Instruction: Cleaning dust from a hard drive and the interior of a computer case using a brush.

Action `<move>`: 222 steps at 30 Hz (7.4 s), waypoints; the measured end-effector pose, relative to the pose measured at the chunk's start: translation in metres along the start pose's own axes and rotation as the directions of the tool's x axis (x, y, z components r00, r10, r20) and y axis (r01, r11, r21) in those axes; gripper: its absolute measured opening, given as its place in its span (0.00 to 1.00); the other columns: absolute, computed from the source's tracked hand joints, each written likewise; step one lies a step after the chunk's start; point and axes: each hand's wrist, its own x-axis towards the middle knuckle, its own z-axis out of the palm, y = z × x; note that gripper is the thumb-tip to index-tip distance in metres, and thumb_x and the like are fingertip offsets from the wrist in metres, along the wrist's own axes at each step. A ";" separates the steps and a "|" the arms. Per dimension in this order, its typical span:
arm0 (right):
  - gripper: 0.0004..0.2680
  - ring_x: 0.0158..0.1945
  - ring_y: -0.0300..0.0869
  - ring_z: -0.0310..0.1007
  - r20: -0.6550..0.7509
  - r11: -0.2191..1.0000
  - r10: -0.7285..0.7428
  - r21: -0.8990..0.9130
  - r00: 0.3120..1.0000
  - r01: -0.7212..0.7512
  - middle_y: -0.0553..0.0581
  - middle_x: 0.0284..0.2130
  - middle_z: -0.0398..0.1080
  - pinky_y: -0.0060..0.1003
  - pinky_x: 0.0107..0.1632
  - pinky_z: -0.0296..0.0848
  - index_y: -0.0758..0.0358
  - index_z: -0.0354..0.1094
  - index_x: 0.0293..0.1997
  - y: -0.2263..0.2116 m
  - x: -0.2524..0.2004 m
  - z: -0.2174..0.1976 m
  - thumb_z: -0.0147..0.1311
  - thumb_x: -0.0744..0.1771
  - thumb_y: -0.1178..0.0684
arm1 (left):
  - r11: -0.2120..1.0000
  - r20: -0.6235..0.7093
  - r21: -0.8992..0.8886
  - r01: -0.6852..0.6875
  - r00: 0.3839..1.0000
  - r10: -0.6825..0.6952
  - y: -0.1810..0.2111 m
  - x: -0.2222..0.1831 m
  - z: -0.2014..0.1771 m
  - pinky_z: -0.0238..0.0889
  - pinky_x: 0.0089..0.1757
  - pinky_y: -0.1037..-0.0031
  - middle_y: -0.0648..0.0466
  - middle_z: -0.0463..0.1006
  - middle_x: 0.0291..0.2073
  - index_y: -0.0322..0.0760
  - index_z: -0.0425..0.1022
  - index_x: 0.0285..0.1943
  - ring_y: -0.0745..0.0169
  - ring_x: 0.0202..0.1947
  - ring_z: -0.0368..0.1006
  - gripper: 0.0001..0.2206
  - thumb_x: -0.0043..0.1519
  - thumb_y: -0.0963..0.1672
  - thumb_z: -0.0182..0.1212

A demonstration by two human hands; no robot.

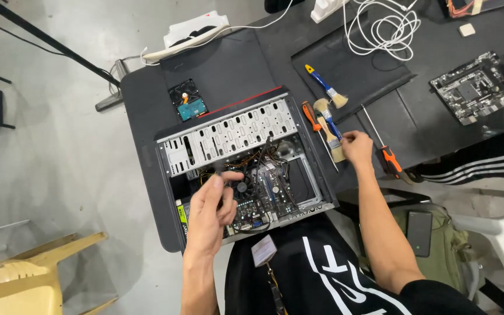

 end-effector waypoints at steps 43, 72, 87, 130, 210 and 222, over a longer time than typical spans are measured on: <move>0.06 0.20 0.54 0.75 -0.234 0.296 -0.611 0.818 0.756 0.493 0.73 0.32 0.70 0.37 0.22 0.78 0.68 0.51 0.46 -0.292 -0.188 -0.194 0.41 0.73 0.55 | 0.990 0.445 -0.071 -0.124 0.884 0.143 0.012 0.015 0.063 0.80 0.26 0.61 0.40 0.53 0.76 0.31 0.35 0.81 0.26 0.58 0.74 0.27 0.73 0.40 0.39; 0.04 0.39 0.56 0.74 -0.452 0.292 -0.674 0.564 0.584 0.773 0.72 0.40 0.65 0.47 0.45 0.84 0.67 0.51 0.49 -0.308 -0.178 -0.189 0.41 0.75 0.57 | 0.967 0.402 0.059 -0.248 0.892 0.205 0.026 -0.003 0.038 0.77 0.24 0.74 0.33 0.69 0.65 0.38 0.41 0.81 0.48 0.40 0.81 0.26 0.72 0.37 0.37; 0.05 0.24 0.54 0.75 -0.284 0.170 -0.629 0.858 0.724 0.484 0.71 0.38 0.68 0.40 0.29 0.84 0.60 0.54 0.49 -0.292 -0.220 -0.197 0.45 0.74 0.52 | 0.955 -0.121 -0.044 -0.294 0.950 0.287 -0.005 0.010 0.044 0.68 0.19 0.86 0.48 0.78 0.41 0.30 0.82 0.54 0.63 0.26 0.73 0.10 0.66 0.40 0.61; 0.03 0.31 0.53 0.72 -0.504 0.280 -0.633 0.559 0.588 0.780 0.71 0.41 0.67 0.38 0.39 0.78 0.64 0.58 0.48 -0.281 -0.188 -0.200 0.49 0.73 0.60 | 0.958 -0.223 0.047 -0.283 0.932 0.286 -0.013 0.005 0.056 0.67 0.15 0.83 0.46 0.81 0.34 0.26 0.85 0.44 0.58 0.19 0.80 0.07 0.59 0.37 0.69; 0.05 0.20 0.33 0.59 0.237 0.796 -0.562 0.413 0.793 0.442 0.47 0.26 0.70 0.27 0.25 0.63 0.59 0.77 0.45 -0.283 -0.195 -0.192 0.58 0.68 0.53 | 0.463 0.308 0.659 -0.592 0.775 0.552 -0.056 0.023 0.080 0.65 0.28 0.68 0.50 0.80 0.30 0.31 0.79 0.43 0.57 0.26 0.75 0.09 0.68 0.43 0.54; 0.09 0.12 0.33 0.54 0.080 0.448 -0.754 0.788 0.652 0.422 0.53 0.09 0.61 0.26 0.18 0.60 0.70 0.74 0.28 -0.269 -0.183 -0.174 0.52 0.68 0.62 | 0.980 -0.064 0.109 0.167 0.985 -0.160 -0.015 0.078 0.024 0.78 0.34 0.69 0.31 0.75 0.54 0.18 0.48 0.76 0.43 0.44 0.80 0.39 0.65 0.50 0.62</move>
